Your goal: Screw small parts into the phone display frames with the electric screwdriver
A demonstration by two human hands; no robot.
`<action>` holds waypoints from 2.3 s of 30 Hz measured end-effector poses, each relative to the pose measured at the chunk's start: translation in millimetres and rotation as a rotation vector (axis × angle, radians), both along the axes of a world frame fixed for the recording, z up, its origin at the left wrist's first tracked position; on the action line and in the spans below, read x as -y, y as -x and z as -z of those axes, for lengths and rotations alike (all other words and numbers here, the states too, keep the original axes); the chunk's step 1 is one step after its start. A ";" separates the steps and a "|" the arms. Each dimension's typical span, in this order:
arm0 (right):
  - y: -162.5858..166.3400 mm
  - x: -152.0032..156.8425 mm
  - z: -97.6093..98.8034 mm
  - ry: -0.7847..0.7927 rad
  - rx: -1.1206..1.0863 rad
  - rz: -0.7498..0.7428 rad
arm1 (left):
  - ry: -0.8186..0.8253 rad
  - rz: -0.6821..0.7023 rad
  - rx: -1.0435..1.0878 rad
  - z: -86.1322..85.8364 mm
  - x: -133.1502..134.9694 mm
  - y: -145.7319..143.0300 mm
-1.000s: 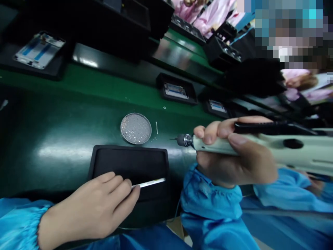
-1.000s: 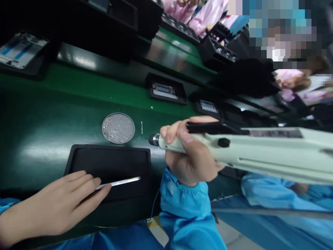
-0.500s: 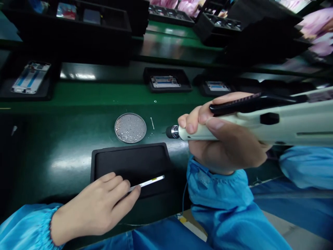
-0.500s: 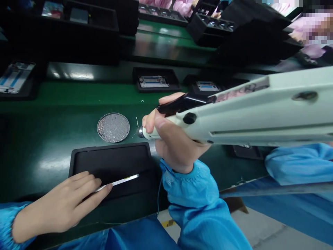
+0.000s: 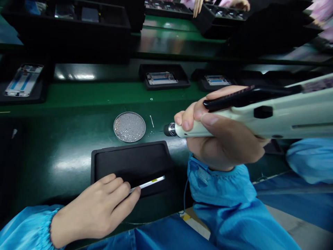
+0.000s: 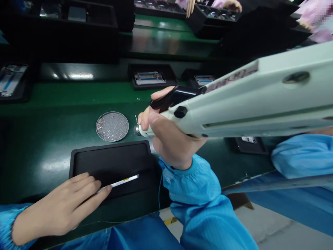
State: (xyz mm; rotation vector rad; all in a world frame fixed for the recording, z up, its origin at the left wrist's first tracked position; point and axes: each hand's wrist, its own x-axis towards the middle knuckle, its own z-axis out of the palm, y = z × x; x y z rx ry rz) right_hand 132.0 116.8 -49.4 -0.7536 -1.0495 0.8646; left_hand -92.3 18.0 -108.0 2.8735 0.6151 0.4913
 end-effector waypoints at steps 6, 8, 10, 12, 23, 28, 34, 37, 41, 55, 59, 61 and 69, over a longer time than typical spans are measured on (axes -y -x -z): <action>-0.9 -0.6 -0.4 0.002 -0.034 -0.030 | 0.029 0.002 -0.130 -3.3 -0.2 -1.8; -0.8 -0.5 -1.1 0.015 -0.040 -0.027 | 0.053 0.002 -0.177 -5.7 0.3 -3.1; -0.5 -0.2 -1.3 0.018 -0.036 -0.014 | 0.069 0.004 -0.196 -8.0 0.3 -4.3; -0.6 0.2 -0.6 0.021 -0.017 -0.010 | 0.073 0.000 -0.206 -9.6 -0.1 -5.2; -2.7 -0.6 2.3 -0.031 -0.016 -0.029 | 0.098 0.014 -0.289 -16.9 -2.3 -9.6; -4.5 0.4 1.7 -0.057 0.004 -0.065 | 0.126 0.038 -0.350 -21.3 -4.9 -14.5; -4.9 0.2 3.5 -0.062 -0.033 -0.053 | 0.142 0.040 -0.365 -20.5 -5.1 -15.2; -4.5 0.3 2.9 -0.082 -0.028 -0.044 | 0.166 0.040 -0.365 -21.0 -6.9 -14.4; -5.0 -0.1 3.0 -0.097 -0.034 -0.040 | 0.144 -0.028 -0.285 -12.9 -22.9 -7.5; -29.2 -12.5 -7.4 -0.108 -0.026 0.052 | 0.063 -0.360 -0.234 33.6 -63.3 31.3; -42.7 -19.3 -9.7 -0.080 -0.093 0.132 | 0.020 -0.659 -0.192 22.2 -99.3 61.5; -45.8 -22.7 -9.0 -0.053 -0.117 0.139 | -0.023 -0.864 -0.184 18.7 -138.6 76.5; -51.9 -36.2 1.7 -0.005 -0.106 0.137 | -0.027 -1.279 -0.254 3.3 -267.5 86.8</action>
